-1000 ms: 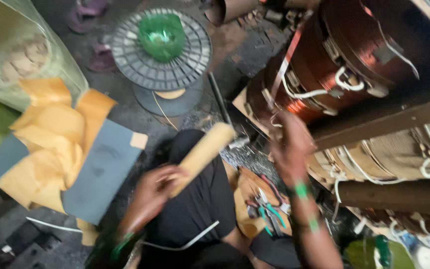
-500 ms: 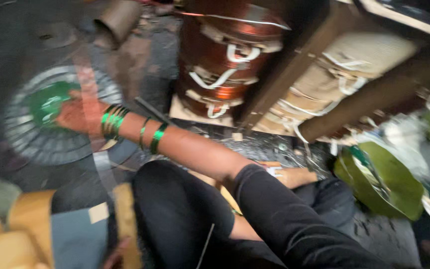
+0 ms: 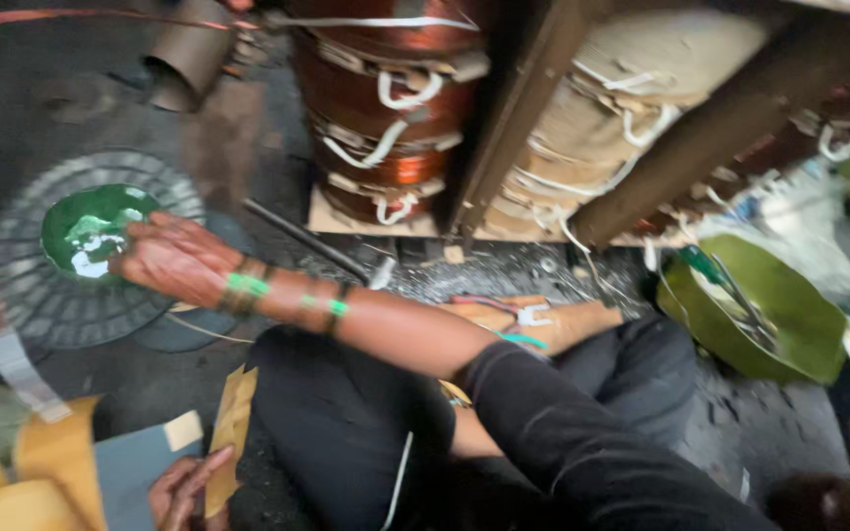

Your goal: The person sits on the floor of a winding workshop and cuts and strips the ends of a white wire using pliers. They then take a strip of yellow insulating paper, fold and crease it, and wrap it around the copper coil of a large transformer winding, pressing it into place by hand.

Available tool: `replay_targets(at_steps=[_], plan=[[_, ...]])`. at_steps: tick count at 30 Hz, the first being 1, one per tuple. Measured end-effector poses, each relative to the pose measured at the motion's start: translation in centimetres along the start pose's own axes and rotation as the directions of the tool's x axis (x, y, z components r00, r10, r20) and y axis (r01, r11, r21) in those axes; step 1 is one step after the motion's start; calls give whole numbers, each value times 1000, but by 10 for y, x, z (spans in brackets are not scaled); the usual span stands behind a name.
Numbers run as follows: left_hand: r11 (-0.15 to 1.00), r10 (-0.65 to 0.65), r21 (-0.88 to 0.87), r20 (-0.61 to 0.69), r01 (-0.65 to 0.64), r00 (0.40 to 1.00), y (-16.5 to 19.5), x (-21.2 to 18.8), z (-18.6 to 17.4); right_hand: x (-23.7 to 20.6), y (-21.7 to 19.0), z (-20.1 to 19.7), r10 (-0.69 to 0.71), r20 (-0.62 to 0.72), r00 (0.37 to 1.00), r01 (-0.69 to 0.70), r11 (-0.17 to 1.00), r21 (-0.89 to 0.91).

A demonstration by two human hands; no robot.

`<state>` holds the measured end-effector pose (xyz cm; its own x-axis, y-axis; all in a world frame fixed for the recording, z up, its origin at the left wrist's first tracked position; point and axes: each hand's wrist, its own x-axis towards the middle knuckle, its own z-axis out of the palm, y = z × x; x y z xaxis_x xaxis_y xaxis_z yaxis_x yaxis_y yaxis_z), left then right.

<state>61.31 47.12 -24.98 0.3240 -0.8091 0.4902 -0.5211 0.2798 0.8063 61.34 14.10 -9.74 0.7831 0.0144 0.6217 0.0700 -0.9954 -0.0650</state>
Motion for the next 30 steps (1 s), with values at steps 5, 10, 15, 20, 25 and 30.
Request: replay_targets(at_steps=[5,10,15,20,25,30], plan=[[978,-60,184,-223,102,973,60,25,43,-208,-21,-95,275,199,941,-285,958,20],[961,-260,41,-194,273,946,158,95,122,-377,-9,-160,687,282,670,-654,726,-215],[878,-438,-217,-11,426,899,197,161,201,-453,28,-194,710,127,693,-573,649,-501],[864,-356,-311,177,395,918,172,184,286,-470,54,-207,753,97,651,-632,609,-480],[653,-548,-446,280,613,788,133,193,352,-449,49,-224,824,42,565,-772,546,-325],[450,-556,-597,394,664,732,121,198,368,-401,2,-269,797,-172,579,-787,602,137]])
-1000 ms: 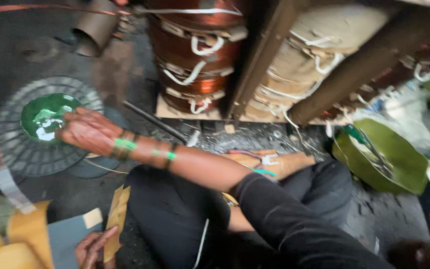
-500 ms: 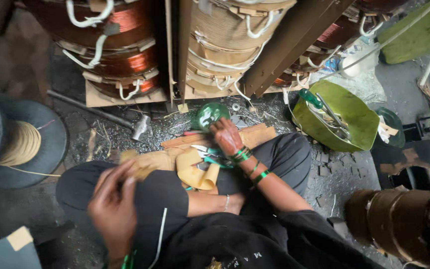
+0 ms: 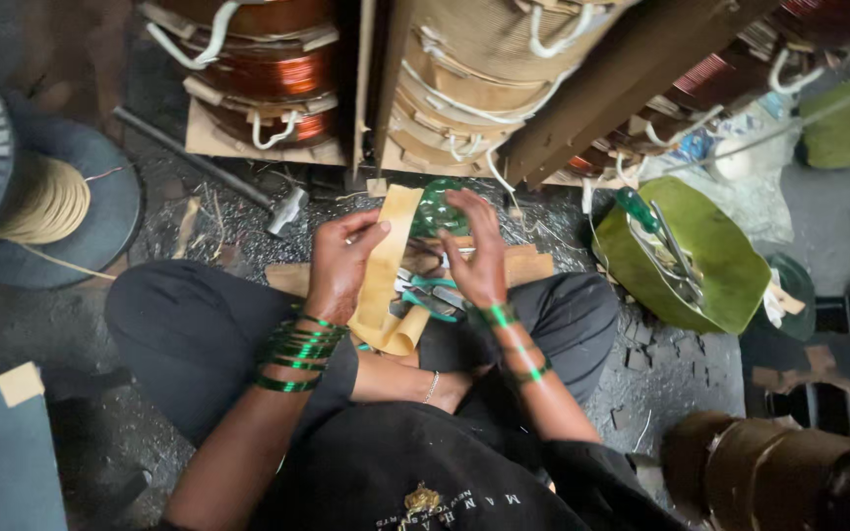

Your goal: The person sits on the floor of a winding workshop and cuts and strips the ends of a white wire using pliers. They then take a strip of yellow insulating paper, fold and crease it, and wrap it around the copper coil of a large transformer winding, pressing it into place by hand.

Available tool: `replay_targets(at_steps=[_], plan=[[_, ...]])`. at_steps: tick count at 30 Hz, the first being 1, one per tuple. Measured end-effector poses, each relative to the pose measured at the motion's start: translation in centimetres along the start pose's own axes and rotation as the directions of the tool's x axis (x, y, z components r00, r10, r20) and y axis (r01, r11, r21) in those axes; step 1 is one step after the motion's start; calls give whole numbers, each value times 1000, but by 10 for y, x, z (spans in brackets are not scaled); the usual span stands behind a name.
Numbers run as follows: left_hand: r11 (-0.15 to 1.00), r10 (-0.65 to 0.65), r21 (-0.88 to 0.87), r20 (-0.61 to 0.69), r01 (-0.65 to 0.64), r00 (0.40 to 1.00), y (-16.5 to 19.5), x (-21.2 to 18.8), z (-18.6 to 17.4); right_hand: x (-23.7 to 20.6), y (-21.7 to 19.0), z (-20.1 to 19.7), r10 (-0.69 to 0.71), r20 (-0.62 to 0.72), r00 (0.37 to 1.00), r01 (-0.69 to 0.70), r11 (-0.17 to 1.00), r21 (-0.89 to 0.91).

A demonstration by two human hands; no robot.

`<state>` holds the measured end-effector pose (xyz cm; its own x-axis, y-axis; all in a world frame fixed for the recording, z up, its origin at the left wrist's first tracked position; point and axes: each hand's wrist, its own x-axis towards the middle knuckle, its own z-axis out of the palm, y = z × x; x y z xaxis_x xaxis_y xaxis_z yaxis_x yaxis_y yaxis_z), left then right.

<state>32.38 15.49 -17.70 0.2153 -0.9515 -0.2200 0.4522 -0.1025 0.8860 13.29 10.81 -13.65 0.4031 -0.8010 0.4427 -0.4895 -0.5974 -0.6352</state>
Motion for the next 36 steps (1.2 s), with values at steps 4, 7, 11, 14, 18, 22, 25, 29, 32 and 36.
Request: replay_targets(at_steps=[4,7,11,14,18,22,25,29,32,36], plan=[[994,-43,-97,79,51,996,9,-4,-1,-2,-39,-12,-59,34,998,50,973,224],[983,-28,-177,156,56,987,14,-8,-5,5,-41,-6,-192,158,969,177,979,101],[940,-64,-316,207,129,976,15,-14,-21,15,-34,4,-347,238,907,371,927,-62],[924,-115,-339,199,179,973,17,-17,-39,19,-35,6,-406,357,841,475,870,-129],[954,-31,-296,74,51,997,28,-14,-59,32,-49,18,-290,254,923,349,909,-228],[945,222,-229,-79,-235,972,48,-2,-68,56,-71,56,106,169,980,-162,918,362],[919,313,-210,-125,-333,942,66,7,-64,80,-86,93,199,274,941,-336,639,692],[864,495,10,-209,-504,844,103,18,-63,112,-98,123,282,202,938,-336,593,732],[535,809,647,-206,-544,551,139,30,-77,140,-99,132,318,179,931,-333,540,773],[76,910,841,161,-536,382,181,65,-98,163,-102,134,177,81,981,-192,819,540]])
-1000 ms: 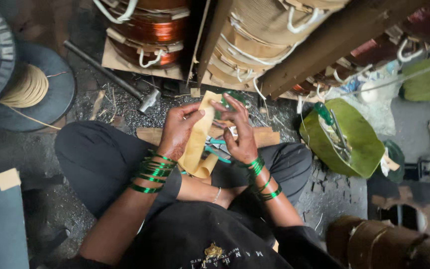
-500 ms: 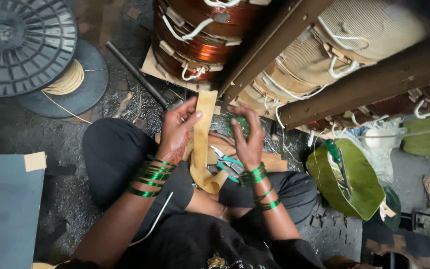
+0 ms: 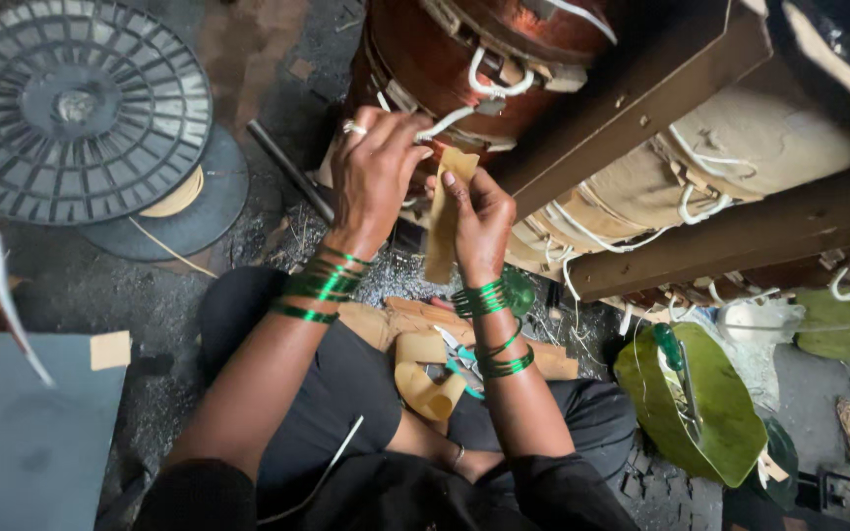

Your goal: The person sits on the floor of a winding workshop and cuts and strips the ends of a white wire using pliers. They then take a strip of yellow insulating paper, fold and crease it, and wrap it around the copper coil of a large transformer winding, pressing it into place by hand.

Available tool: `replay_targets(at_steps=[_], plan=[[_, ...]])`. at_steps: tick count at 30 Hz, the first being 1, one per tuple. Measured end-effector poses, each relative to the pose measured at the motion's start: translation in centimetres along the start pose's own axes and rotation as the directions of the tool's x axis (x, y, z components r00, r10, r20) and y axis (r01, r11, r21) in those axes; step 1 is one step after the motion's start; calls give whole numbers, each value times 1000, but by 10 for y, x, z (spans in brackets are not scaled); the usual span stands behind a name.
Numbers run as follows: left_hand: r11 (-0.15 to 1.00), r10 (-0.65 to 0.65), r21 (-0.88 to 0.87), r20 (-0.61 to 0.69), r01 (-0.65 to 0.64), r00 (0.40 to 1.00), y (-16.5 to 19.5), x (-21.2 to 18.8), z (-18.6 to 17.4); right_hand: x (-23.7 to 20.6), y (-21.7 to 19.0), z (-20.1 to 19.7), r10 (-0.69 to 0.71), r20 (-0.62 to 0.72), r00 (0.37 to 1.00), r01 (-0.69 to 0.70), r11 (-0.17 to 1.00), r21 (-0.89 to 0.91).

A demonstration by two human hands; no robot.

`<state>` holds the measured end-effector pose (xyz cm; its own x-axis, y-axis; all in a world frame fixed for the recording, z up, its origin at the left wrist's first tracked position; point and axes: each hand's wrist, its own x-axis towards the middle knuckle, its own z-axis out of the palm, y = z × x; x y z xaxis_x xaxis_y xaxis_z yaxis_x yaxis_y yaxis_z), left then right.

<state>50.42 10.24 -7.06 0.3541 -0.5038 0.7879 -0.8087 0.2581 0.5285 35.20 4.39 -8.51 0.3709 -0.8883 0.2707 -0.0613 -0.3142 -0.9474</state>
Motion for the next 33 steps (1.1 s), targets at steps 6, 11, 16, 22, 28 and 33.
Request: replay_targets(at_steps=[6,11,16,22,28,33], plan=[[973,-47,-217,149,79,988,-21,27,6,17,-9,8,-21,34,999,23,998,-52],[956,-32,-287,117,65,993,-20,25,-4,34,-11,20,-58,100,993,60,998,-10],[883,-273,-346,172,318,946,-22,29,-3,44,-11,21,74,253,965,-157,932,328],[874,-266,-345,251,343,931,-29,43,0,49,-16,8,-8,382,924,-104,957,271],[900,-271,-321,113,293,956,-10,35,-4,38,-25,-4,151,323,934,-213,963,167],[993,120,14,12,-120,993,4,10,-8,34,-36,-19,41,224,974,3,981,-196]])
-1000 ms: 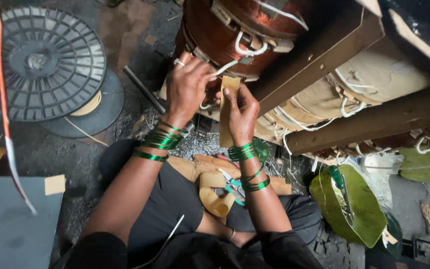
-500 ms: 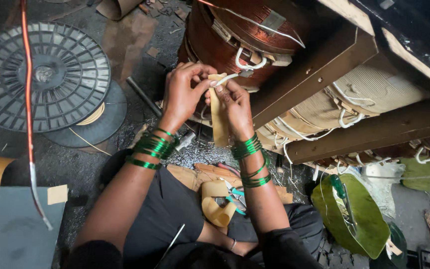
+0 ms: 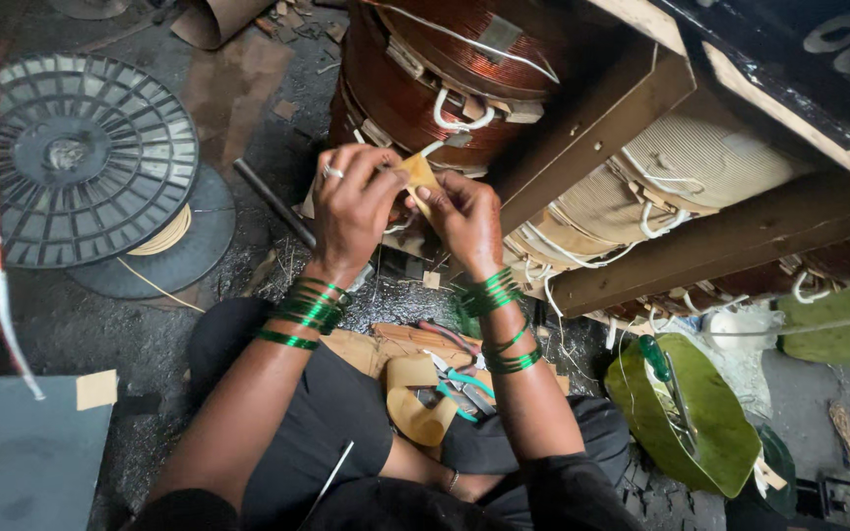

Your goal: The person sits on the floor of a winding workshop and cuts and strips the ends of a white wire using pliers. They then take a strip of yellow insulating paper, fold and crease it, and wrap it around the copper coil of a large transformer winding, pressing it into place by hand.

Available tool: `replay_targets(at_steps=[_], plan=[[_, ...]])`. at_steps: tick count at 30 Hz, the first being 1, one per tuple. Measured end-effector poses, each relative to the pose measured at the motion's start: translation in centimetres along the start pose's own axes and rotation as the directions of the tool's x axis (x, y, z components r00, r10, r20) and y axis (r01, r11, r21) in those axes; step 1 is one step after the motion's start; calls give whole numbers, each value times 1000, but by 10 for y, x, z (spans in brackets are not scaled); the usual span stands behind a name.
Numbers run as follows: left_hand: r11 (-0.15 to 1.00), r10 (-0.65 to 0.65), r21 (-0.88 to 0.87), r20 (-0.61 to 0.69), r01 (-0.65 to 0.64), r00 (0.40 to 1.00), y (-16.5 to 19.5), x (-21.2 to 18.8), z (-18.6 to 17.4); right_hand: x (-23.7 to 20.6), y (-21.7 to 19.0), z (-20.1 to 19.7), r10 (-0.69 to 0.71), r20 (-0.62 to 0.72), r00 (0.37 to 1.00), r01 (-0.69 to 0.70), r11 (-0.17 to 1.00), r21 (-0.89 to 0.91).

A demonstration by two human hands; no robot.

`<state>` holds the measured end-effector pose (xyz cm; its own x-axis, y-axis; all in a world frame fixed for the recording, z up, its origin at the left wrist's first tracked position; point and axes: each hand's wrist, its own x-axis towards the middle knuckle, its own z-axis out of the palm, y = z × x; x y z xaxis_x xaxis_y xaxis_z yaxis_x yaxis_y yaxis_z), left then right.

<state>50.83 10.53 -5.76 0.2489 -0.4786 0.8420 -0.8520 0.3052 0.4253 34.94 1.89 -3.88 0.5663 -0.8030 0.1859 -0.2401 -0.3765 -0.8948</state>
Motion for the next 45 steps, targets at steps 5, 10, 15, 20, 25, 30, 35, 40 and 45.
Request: replay_targets(at_steps=[5,10,15,20,25,30,35,40,45], plan=[[970,215,114,15,-216,976,1,-10,2,-4,-5,1,-171,-124,977,112,918,-380],[981,-192,-24,-99,190,976,9,-13,21,-6,-15,-4,-108,-2,994,106,981,-163],[972,-57,223,-94,77,994,5,-17,36,-20,-32,-15,-110,33,993,112,852,-511],[977,58,209,-36,-50,998,-1,-21,36,-13,-48,-16,-297,204,933,349,612,-710],[933,-359,-129,-246,337,900,28,-31,47,26,-69,-9,-237,277,931,362,693,-623],[555,-790,-683,-253,475,559,35,-20,80,33,-87,-7,-16,370,929,85,982,-169],[-62,-938,-985,113,163,327,22,-11,93,11,-83,-8,-631,392,670,716,410,-565],[-330,-914,-944,323,15,245,18,-16,96,21,-70,-3,-518,490,701,669,237,-705],[-531,-794,-845,471,-61,385,19,-31,93,34,-61,1,-437,514,738,659,301,-689]])
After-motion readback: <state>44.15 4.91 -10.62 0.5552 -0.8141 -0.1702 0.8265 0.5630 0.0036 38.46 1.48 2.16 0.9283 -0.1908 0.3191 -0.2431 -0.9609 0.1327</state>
